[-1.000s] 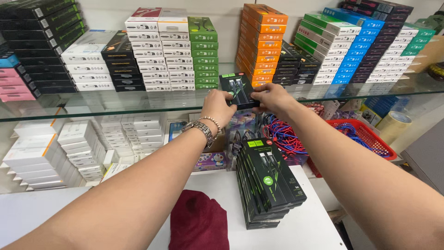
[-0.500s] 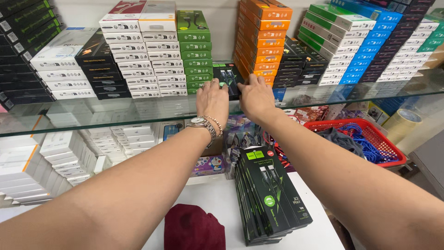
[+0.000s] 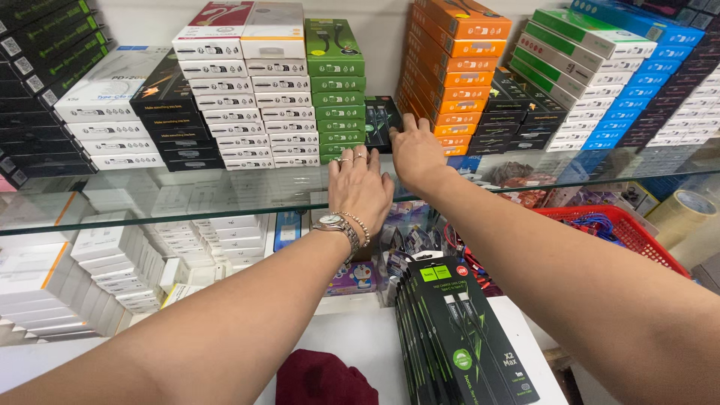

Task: The person wipes the surfaces of multiple small product boxes with a maroon cloth and then places them on a glass shelf. The person handles green, black, and white boxes one at a time, wiping each before stacking them on the shelf.

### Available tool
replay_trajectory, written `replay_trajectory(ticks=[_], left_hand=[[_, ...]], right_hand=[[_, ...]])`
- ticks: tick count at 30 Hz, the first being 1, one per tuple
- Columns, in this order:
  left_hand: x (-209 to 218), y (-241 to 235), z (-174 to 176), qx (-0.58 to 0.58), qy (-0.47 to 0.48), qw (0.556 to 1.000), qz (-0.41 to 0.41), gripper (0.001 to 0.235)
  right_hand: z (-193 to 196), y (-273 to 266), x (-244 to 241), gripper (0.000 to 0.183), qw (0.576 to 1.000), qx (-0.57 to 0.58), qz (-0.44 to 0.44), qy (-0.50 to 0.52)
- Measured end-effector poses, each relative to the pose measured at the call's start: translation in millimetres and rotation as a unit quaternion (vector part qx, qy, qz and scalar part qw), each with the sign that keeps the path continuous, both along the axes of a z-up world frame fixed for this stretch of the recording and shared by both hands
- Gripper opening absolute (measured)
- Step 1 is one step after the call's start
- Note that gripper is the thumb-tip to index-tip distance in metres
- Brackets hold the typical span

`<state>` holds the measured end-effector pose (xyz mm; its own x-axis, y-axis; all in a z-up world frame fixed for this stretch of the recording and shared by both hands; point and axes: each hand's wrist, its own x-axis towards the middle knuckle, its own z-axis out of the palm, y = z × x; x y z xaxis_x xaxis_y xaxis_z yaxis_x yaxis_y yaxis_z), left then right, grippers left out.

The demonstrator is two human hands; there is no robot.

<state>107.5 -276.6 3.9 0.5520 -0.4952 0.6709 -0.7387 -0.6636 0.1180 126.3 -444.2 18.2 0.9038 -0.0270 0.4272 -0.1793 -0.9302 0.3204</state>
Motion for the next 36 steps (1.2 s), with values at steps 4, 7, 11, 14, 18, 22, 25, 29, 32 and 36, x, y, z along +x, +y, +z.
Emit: replay_trajectory(ticks=[4, 7, 11, 14, 18, 22, 25, 29, 32, 36], left_hand=[[-2.1, 2.0, 0.7, -0.012, 0.004, 1.0, -0.005, 0.048], [-2.4, 1.9, 1.9, -0.002, 0.012, 1.0, -0.003, 0.046], [0.8, 3.2, 0.8, -0.007, 0.018, 1.0, -0.014, 0.045], [4.6, 1.4, 3.8, -0.028, 0.085, 0.996, -0.028, 0.038], [1.9, -0.4, 7.7, -0.103, 0.108, 0.988, -0.034, 0.03], [-18.6, 3.0, 4.9, -0.138, 0.137, 0.98, -0.044, 0.024], [-37.1, 9.4, 4.9, -0.142, 0.152, 0.977, -0.035, 0.021], [-63.1, 19.3, 1.0, -0.169, 0.155, 0.972, -0.045, 0.018], [-81.9, 24.2, -4.3, -0.173, 0.176, 0.967, -0.059, 0.018], [-105.7, 21.4, -13.6, -0.157, 0.216, 0.961, -0.07, 0.019]], right_hand=[[2.7, 3.6, 0.5, 0.043, 1.0, -0.003, -0.005, 0.001], [11.8, 7.0, -3.0, 0.044, 0.999, -0.029, -0.013, 0.039], [16.2, 12.2, -18.7, 0.078, 0.998, 0.009, 0.022, 0.064], [11.1, 14.9, -38.2, 0.063, 0.99, 0.084, 0.092, -0.062], [5.4, 20.6, -61.3, 0.043, 0.984, 0.157, 0.064, -0.058], [4.2, 31.8, -84.6, 0.038, 0.976, 0.202, 0.051, -0.07], [4.0, 42.6, -103.2, 0.036, 0.97, 0.224, 0.041, -0.086], [-1.0, 57.6, -128.4, 0.035, 0.961, 0.256, 0.039, -0.1], [-6.9, 65.0, -150.7, 0.031, 0.954, 0.286, 0.028, -0.087], [-15.0, 64.0, -184.0, 0.029, 0.956, 0.264, 0.042, -0.119]])
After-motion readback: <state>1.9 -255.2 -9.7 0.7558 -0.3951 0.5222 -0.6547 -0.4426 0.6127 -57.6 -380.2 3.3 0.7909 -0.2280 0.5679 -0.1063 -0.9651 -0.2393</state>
